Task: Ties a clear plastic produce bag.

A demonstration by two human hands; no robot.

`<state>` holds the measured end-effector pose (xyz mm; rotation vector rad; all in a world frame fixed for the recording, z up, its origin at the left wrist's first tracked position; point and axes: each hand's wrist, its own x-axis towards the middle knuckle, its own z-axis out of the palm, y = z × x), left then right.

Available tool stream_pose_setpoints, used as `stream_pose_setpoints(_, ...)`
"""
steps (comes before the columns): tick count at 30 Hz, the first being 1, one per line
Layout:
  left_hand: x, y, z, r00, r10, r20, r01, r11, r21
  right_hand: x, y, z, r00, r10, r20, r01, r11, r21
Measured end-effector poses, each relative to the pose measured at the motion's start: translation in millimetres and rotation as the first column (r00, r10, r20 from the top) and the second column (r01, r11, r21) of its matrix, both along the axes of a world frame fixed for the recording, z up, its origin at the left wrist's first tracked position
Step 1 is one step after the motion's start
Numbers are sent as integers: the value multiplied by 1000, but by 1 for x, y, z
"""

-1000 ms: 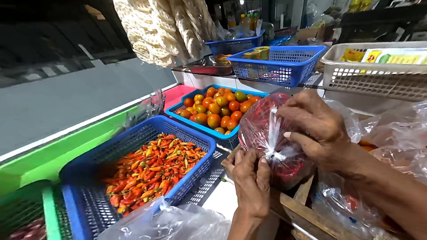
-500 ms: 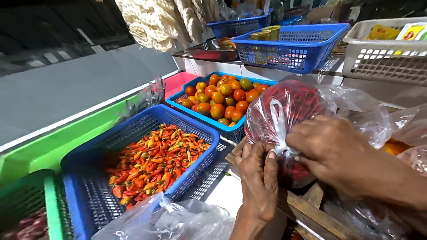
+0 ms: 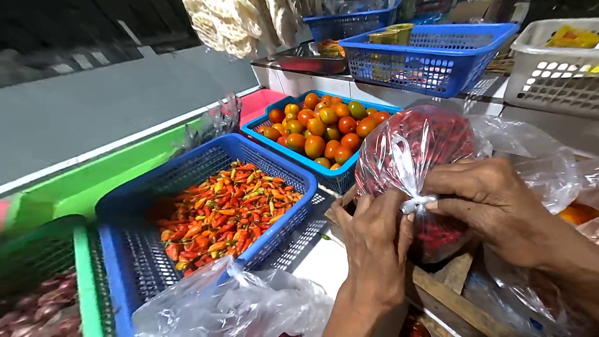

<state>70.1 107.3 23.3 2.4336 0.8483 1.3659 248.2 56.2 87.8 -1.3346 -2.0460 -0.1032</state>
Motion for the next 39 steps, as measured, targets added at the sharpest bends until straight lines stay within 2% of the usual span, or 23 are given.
stream_pose_setpoints(4, -2, 0, 1, 1000, 5, -5, -5, 1000, 26, 0, 0, 0, 998, 28, -57, -29, 1000, -3)
stream_pose_setpoints(13, 1, -3, 0, 955, -76, 286, 117, 984, -131, -4, 0, 1, 950, 121, -287, -147, 987, -71)
stream_pose_setpoints(20, -1, 1, 0, 922, -112, 371, 192, 964, -185, 2, 4, 6, 884, 140, -446, -180, 983, -47)
stream_pose_setpoints(24, -1, 0, -1, 899, -123, 420, 235, 945, -227, 1, 2, 5, 935, 113, -337, -163, 979, -126)
stream_pose_setpoints(29, 0, 0, -2, 885, -111, 453, 255, 929, -270, 1, 2, 6, 955, 151, -256, -187, 975, -120)
stream_pose_setpoints(31, 0, 0, -1, 886, -111, 451, 263, 920, -290, 0, 1, 8, 981, 139, -136, -155, 980, -121)
stream_pose_setpoints(34, -2, 1, 1, 907, -113, 406, 254, 915, -314, -4, -2, 5, 993, 64, 102, -56, 995, -76)
stream_pose_setpoints(39, -3, 1, 4, 973, -72, 220, 140, 940, -311, -5, 0, -1, 989, 25, 148, -21, 999, -28)
